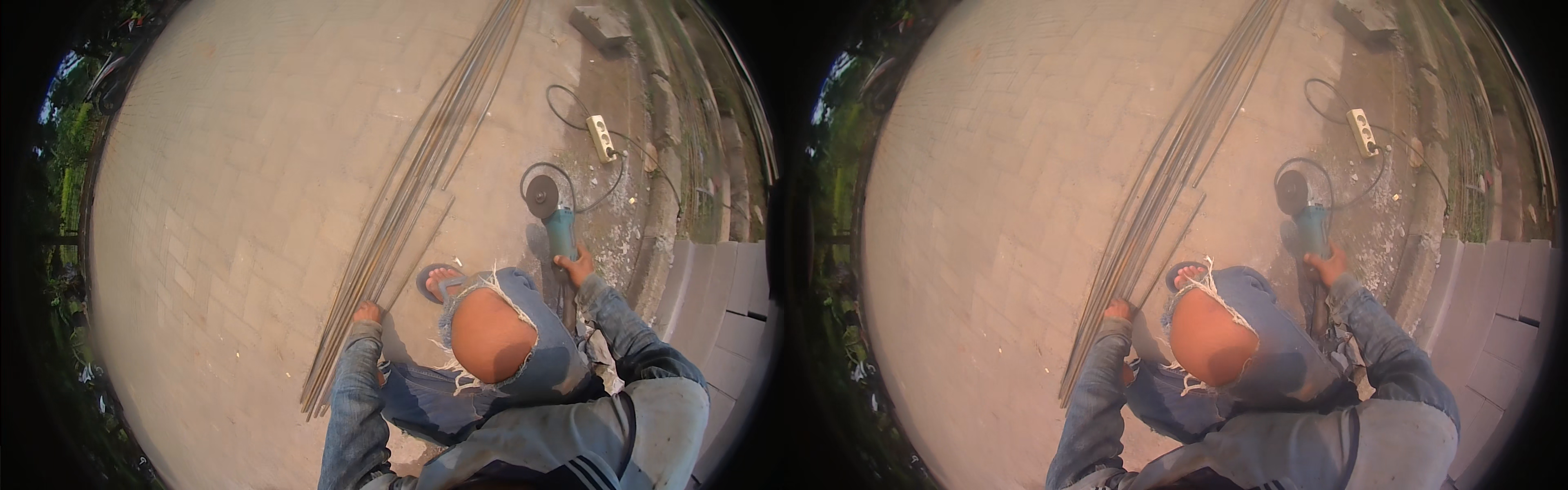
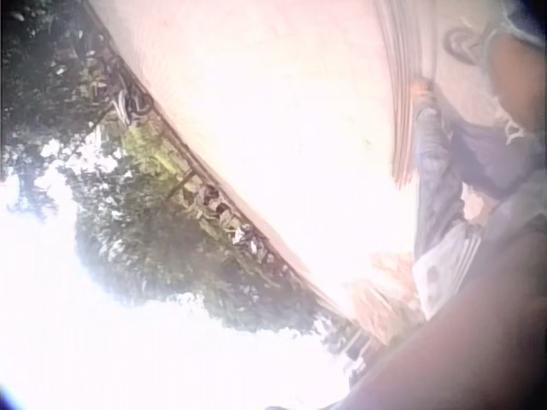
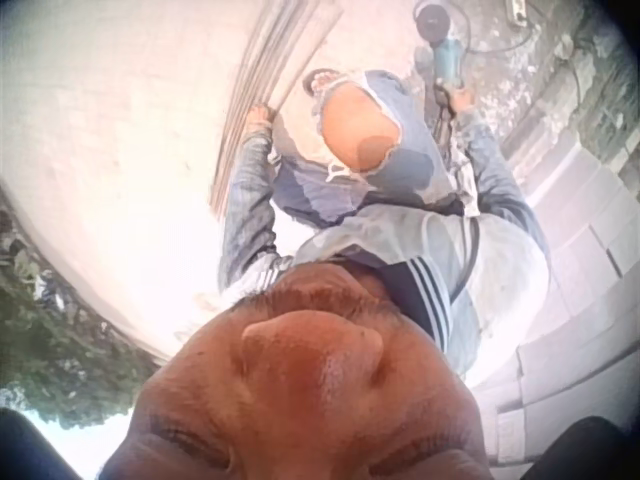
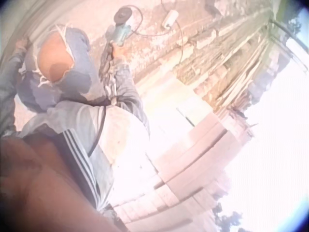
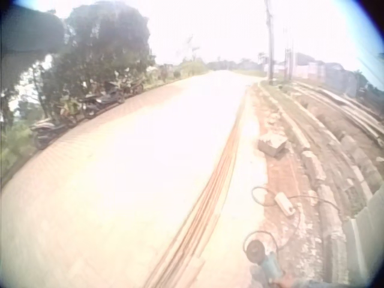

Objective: The person uses an angle grinder to cut several long metal rods laid on a paved surface. They hold the rods with one hand and operate the grinder with the other, producing sparks as the cuts are made. After cutting, the person gathers the cut pieces and arranges them on the ground.

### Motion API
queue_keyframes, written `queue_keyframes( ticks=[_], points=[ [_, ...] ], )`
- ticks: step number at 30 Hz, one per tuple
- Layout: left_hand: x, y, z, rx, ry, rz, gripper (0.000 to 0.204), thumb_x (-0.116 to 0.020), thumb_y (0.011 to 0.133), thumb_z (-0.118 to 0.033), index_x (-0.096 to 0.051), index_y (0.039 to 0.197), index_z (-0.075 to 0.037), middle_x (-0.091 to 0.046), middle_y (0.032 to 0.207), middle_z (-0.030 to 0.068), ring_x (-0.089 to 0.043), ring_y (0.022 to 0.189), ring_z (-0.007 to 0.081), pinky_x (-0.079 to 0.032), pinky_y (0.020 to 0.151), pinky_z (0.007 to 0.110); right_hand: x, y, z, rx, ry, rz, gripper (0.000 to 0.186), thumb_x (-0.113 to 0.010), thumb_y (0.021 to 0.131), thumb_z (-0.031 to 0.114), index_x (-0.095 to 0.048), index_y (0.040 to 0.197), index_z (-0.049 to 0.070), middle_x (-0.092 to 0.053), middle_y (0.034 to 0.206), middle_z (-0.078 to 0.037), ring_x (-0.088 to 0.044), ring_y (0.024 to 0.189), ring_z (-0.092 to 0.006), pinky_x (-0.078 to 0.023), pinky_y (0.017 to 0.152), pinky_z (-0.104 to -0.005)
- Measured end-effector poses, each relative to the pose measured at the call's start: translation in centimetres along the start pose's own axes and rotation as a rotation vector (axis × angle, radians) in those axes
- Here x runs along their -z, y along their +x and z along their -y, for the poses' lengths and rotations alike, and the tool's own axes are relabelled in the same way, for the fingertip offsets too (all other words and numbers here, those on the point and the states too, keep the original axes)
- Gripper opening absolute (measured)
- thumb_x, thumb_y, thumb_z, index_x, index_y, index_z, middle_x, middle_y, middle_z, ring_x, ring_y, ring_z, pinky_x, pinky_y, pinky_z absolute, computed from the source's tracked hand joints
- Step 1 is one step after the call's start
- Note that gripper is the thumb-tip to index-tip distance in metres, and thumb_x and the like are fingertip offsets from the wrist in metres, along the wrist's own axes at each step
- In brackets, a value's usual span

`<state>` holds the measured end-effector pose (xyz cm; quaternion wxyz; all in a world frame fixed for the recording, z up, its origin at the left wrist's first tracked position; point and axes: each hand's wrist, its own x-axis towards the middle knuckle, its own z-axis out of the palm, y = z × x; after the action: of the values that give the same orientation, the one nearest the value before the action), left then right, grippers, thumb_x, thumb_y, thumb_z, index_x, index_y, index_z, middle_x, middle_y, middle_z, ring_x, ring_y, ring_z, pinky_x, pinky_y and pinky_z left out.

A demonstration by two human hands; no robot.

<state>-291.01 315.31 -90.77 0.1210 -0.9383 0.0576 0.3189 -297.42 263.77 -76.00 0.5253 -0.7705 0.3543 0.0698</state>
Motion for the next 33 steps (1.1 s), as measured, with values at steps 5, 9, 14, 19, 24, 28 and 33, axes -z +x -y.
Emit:
queue_keyframes(
  ticks=[5,9,14,19,24,28,33],
  points=[
    [-1.3,0.6,-0.1,0.030,-0.017,0.013,0.024,-0.047,0.087,-0.017,-0.056,0.100,0.002,-0.061,0.099,0.0197,-0.065,0.082,0.0299,-0.054,0.065,0.038,-0.6,-0.1,1.3,-0.063,0.111,0.018,0.061,-0.073,0.066,0.025,-0.051,0.115,-0.004,-0.061,0.097,-0.015,-0.059,0.083,-0.0215,-0.048,0.074,-0.0327],
    [0.1,-1.0,-0.6,0.064,-0.198,-0.072,0.026,-0.050,0.083,-0.023,-0.056,0.098,-0.003,-0.062,0.094,0.0181,-0.063,0.084,0.0346,-0.051,0.071,0.042,0.7,2.0,-3.8,-0.071,0.050,-0.060,0.064,-0.073,0.066,0.022,-0.049,0.120,-0.003,-0.062,0.096,-0.015,-0.061,0.083,-0.0212,-0.049,0.073,-0.0327],
    [0.2,-4.0,2.2,0.070,-0.389,-0.362,0.027,-0.059,0.081,-0.027,-0.057,0.096,-0.005,-0.062,0.090,0.0162,-0.062,0.080,0.0335,-0.050,0.068,0.041,-0.1,1.1,-0.5,-0.077,0.039,0.020,0.064,-0.073,0.066,0.021,-0.048,0.120,-0.004,-0.061,0.098,-0.015,-0.061,0.084,-0.0221,-0.048,0.073,-0.0323],
    [4.5,-6.8,2.8,0.053,-0.482,-0.314,0.032,-0.060,0.079,-0.033,-0.063,0.080,-0.002,-0.064,0.073,0.0163,-0.061,0.069,0.0365,-0.047,0.063,0.044,-0.2,0.0,1.0,-0.106,0.051,0.008,0.064,-0.073,0.066,0.024,-0.049,0.118,-0.004,-0.061,0.098,-0.015,-0.061,0.083,-0.0222,-0.048,0.073,-0.0329],
    [5.4,-6.8,3.9,0.121,-1.017,-0.160,0.052,-0.062,0.075,-0.048,-0.062,0.062,0.002,-0.056,0.056,0.0207,-0.056,0.056,0.0379,-0.044,0.057,0.043,-0.5,0.4,-0.8,-0.038,-0.055,-0.032,0.060,-0.073,0.066,0.025,-0.051,0.115,-0.003,-0.062,0.096,-0.014,-0.060,0.084,-0.0219,-0.047,0.075,-0.0338],
    [2.9,-8.3,4.5,0.400,-0.931,-0.085,0.061,-0.060,0.072,-0.057,-0.057,0.057,0.002,-0.049,0.052,0.0207,-0.050,0.050,0.0345,-0.039,0.053,0.044,-1.1,-0.4,0.9,-0.067,-0.019,0.042,0.059,-0.073,0.067,0.024,-0.052,0.115,-0.003,-0.062,0.097,-0.014,-0.059,0.086,-0.0221,-0.046,0.078,-0.0344],
    [0.4,-9.2,1.3,0.474,-0.727,-0.386,0.064,-0.058,0.072,-0.059,-0.047,0.051,0.000,-0.040,0.047,0.0187,-0.040,0.043,0.0319,-0.030,0.048,0.046,0.1,0.5,-2.6,-0.061,0.009,-0.002,0.061,-0.072,0.067,0.024,-0.050,0.117,-0.004,-0.061,0.100,-0.016,-0.059,0.087,-0.0224,-0.047,0.078,-0.0336]
  ],
)
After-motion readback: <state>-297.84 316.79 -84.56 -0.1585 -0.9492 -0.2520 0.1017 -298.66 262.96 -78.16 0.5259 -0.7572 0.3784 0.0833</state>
